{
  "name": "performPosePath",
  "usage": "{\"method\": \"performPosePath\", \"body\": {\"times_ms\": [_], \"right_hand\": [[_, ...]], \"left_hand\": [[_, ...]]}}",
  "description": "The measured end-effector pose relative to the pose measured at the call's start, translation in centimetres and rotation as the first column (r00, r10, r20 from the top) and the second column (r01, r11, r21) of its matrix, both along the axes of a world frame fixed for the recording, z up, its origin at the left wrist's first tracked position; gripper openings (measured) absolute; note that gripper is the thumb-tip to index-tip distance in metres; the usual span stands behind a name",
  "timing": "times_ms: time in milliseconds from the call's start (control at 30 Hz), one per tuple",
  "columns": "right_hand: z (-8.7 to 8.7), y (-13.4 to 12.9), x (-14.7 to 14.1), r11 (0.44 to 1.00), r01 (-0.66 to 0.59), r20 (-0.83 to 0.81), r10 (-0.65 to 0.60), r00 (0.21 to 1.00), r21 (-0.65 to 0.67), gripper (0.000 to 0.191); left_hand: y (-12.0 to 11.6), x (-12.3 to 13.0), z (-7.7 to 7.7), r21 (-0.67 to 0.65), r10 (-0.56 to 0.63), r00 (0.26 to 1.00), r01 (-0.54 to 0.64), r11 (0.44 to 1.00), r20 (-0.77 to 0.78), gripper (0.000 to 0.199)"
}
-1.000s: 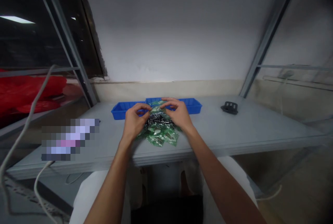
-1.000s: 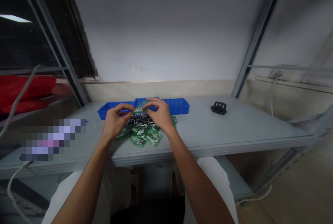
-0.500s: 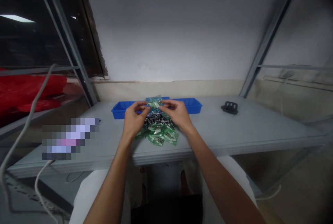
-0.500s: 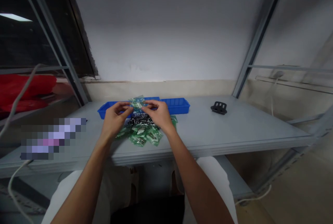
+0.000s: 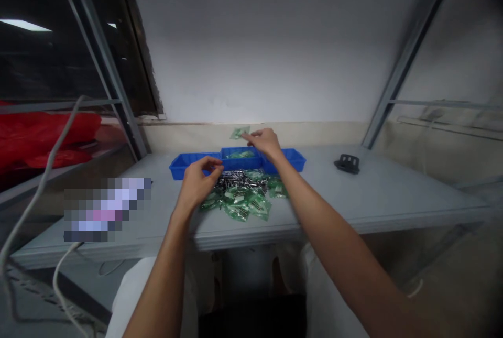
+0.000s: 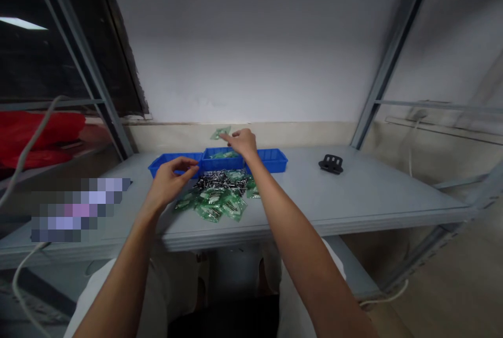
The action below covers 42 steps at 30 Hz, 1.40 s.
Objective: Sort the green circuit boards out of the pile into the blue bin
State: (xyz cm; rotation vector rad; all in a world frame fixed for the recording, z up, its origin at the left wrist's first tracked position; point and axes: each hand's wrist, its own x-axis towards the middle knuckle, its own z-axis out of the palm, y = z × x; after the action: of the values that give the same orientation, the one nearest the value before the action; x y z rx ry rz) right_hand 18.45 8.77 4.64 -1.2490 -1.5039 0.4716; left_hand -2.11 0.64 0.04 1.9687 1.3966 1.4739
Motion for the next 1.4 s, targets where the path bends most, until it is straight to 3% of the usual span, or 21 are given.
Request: {"method": "performPosePath", "body": {"times_ms": [67, 133, 267, 400, 467, 533, 700, 900, 1033, 1133, 1300, 1400], "right_hand": [[-0.5, -0.1, 0.6, 0.997, 0.074, 0.234, -0.067, 0.970, -0.020, 0.033], [-1.4, -1.1, 1.2, 0.997, 0.082, 0.300, -0.083, 0.950, 0.014, 0.033], [-2.5, -4.2, 2.3, 0.994, -0.108, 0.230, 0.113, 0.967, -0.034, 0.023], [-2.1, -7.2, 2.9, 0.938, -0.317, 0.269, 0.344, 0.900, -0.139, 0.017], [-1.6, -8.5, 2.9, 0.914, -0.346, 0.347, 0.401, 0.848, -0.213, 0.021], [-1.1, -9.7, 2.7, 0.922, -0.297, 0.442, 0.381, 0.812, -0.249, 0.026], [-1.3, -11.2, 1.4, 0.935, -0.134, 0.635, 0.324, 0.702, -0.329, 0.039], [-1.8, -11.2, 0.4, 0.942, -0.114, 0.639, 0.300, 0.708, -0.316, 0.043], [-1.7, -11.2, 0.6, 0.928, -0.079, 0.681, 0.324, 0.656, -0.365, 0.039], [-1.8, -11.0, 0.9, 0.930, -0.118, 0.680, 0.337, 0.651, -0.348, 0.041], [-1.8, -10.3, 2.1, 0.884, -0.347, 0.549, 0.467, 0.693, -0.313, 0.027], [-1.8, -9.8, 2.9, 0.896, -0.390, 0.451, 0.445, 0.774, -0.213, 0.023]], "left_hand": [[0.0, 0.0, 0.0, -0.013, -0.020, 0.999, 0.019, 1.000, -0.028, 0.015], [-0.3, 0.0, 0.2, -0.028, -0.050, 0.997, 0.049, 0.998, -0.053, 0.014], [-1.7, -0.2, 1.1, -0.073, -0.151, 0.953, 0.137, 0.988, -0.264, 0.034], [-3.1, 0.1, 1.5, -0.190, -0.287, 0.821, 0.220, 0.957, -0.495, 0.071], [-3.4, 0.4, 1.3, -0.256, -0.327, 0.770, 0.218, 0.942, -0.548, 0.086], [-3.2, 0.7, 0.9, -0.285, -0.325, 0.738, 0.186, 0.940, -0.591, 0.093], [-2.4, 1.0, 0.0, -0.268, -0.254, 0.721, 0.099, 0.958, -0.644, 0.090], [-2.1, 1.1, -0.3, -0.236, -0.230, 0.742, 0.099, 0.967, -0.630, 0.074], [-1.9, 1.0, -0.4, -0.263, -0.258, 0.740, 0.113, 0.958, -0.621, 0.071], [-1.9, 1.0, -0.4, -0.293, -0.271, 0.741, 0.105, 0.950, -0.615, 0.069], [-1.9, 1.0, -0.3, -0.290, -0.274, 0.761, 0.118, 0.950, -0.588, 0.068], [-2.0, 1.0, -0.4, -0.286, -0.275, 0.764, 0.123, 0.950, -0.583, 0.069]]}}
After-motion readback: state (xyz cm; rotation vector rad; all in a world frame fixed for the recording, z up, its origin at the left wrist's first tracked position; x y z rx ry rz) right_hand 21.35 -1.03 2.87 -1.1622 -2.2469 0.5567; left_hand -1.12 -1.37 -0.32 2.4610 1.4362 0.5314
